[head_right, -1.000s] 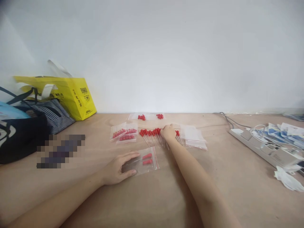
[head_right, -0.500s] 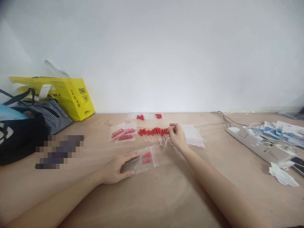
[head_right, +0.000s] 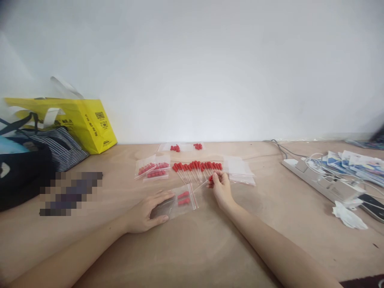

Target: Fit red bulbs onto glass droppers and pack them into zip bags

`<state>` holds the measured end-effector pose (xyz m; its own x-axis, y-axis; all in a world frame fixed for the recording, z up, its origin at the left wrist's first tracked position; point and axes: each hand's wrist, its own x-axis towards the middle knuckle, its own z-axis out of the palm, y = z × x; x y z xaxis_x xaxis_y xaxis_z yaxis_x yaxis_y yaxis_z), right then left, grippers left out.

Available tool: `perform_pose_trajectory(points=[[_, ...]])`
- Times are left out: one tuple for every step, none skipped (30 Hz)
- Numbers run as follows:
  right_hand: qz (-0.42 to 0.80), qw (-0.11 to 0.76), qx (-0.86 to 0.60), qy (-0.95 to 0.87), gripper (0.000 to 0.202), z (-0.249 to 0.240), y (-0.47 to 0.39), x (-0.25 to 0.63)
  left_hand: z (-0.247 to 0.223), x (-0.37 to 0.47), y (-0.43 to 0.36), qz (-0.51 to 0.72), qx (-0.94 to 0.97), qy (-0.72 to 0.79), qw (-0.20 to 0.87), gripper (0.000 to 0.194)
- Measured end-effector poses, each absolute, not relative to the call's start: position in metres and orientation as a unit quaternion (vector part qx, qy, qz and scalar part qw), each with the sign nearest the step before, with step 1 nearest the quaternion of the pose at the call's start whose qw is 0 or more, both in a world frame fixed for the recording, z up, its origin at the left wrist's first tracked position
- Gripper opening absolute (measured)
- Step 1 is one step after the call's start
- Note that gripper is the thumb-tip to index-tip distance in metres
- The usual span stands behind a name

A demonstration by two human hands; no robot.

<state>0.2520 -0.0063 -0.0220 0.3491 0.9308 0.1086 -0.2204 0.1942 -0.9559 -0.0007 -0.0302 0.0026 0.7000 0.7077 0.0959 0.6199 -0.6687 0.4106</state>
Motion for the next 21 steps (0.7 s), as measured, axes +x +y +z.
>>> perform_pose_trajectory(points=[[0.434, 0.669, -0.469, -0.38, 0.033, -0.023, -0.007, 0.251, 0.002, -0.001, -0.03, 0.123, 0.905, 0.367, 0.177, 0.055], [0.442, 0.662, -0.468, -0.383, 0.034, -0.024, -0.008, 0.249, 0.002, -0.001, -0.03, 0.121, 0.904, 0.369, 0.177, 0.055], [0.453, 0.653, -0.467, -0.387, 0.035, -0.024, -0.01, 0.248, 0.002, 0.0, -0.03, 0.121, 0.903, 0.372, 0.178, 0.055], [0.467, 0.641, -0.466, -0.392, 0.036, -0.025, -0.012, 0.247, 0.002, 0.0, -0.031, 0.121, 0.902, 0.374, 0.178, 0.055], [0.482, 0.625, -0.465, -0.4, 0.036, -0.025, -0.015, 0.246, 0.003, 0.0, -0.031, 0.122, 0.901, 0.376, 0.179, 0.056], [0.498, 0.604, -0.467, -0.412, 0.037, -0.024, -0.017, 0.244, 0.003, 0.0, -0.031, 0.124, 0.9, 0.377, 0.181, 0.056], [0.513, 0.577, -0.469, -0.429, 0.037, -0.023, -0.019, 0.243, 0.003, 0.0, -0.031, 0.126, 0.899, 0.378, 0.182, 0.056], [0.524, 0.547, -0.471, -0.451, 0.037, -0.022, -0.022, 0.242, 0.003, 0.0, -0.031, 0.128, 0.898, 0.378, 0.184, 0.056], [0.531, 0.519, -0.471, -0.476, 0.036, -0.021, -0.024, 0.242, 0.003, 0.001, -0.031, 0.128, 0.898, 0.378, 0.186, 0.057], [0.534, 0.494, -0.468, -0.501, 0.035, -0.02, -0.025, 0.241, 0.003, 0.001, -0.031, 0.128, 0.897, 0.379, 0.186, 0.057], [0.534, 0.476, -0.462, -0.524, 0.033, -0.02, -0.026, 0.24, 0.002, 0.001, -0.031, 0.127, 0.897, 0.38, 0.186, 0.057], [0.533, 0.461, -0.455, -0.544, 0.032, -0.019, -0.026, 0.24, 0.002, 0.001, -0.031, 0.125, 0.898, 0.381, 0.184, 0.057], [0.531, 0.449, -0.45, -0.56, 0.031, -0.019, -0.026, 0.239, 0.002, 0.0, -0.03, 0.123, 0.898, 0.381, 0.181, 0.057], [0.531, 0.437, -0.447, -0.572, 0.031, -0.02, -0.024, 0.239, 0.001, 0.0, -0.03, 0.121, 0.899, 0.382, 0.179, 0.057], [0.533, 0.421, -0.444, -0.584, 0.03, -0.021, -0.023, 0.239, 0.001, 0.0, -0.03, 0.119, 0.899, 0.382, 0.178, 0.057], [0.534, 0.403, -0.441, -0.598, 0.03, -0.022, -0.02, 0.239, 0.001, 0.0, -0.03, 0.119, 0.899, 0.382, 0.176, 0.057], [0.536, 0.383, -0.439, -0.612, 0.029, -0.023, -0.018, 0.239, 0.001, 0.0, -0.03, 0.12, 0.9, 0.382, 0.176, 0.057], [0.536, 0.365, -0.436, -0.624, 0.028, -0.024, -0.015, 0.239, 0.001, 0.0, -0.03, 0.123, 0.9, 0.381, 0.174, 0.057], [0.537, 0.35, -0.433, -0.634, 0.028, -0.025, -0.012, 0.238, 0.001, 0.0, -0.03, 0.126, 0.9, 0.381, 0.173, 0.057], [0.538, 0.342, -0.431, -0.639, 0.027, -0.026, -0.009, 0.238, 0.002, 0.001, -0.031, 0.127, 0.9, 0.381, 0.172, 0.056], [0.539, 0.342, -0.428, -0.64, 0.027, -0.026, -0.007, 0.236, 0.002, 0.001, -0.031, 0.128, 0.9, 0.38, 0.171, 0.056]])
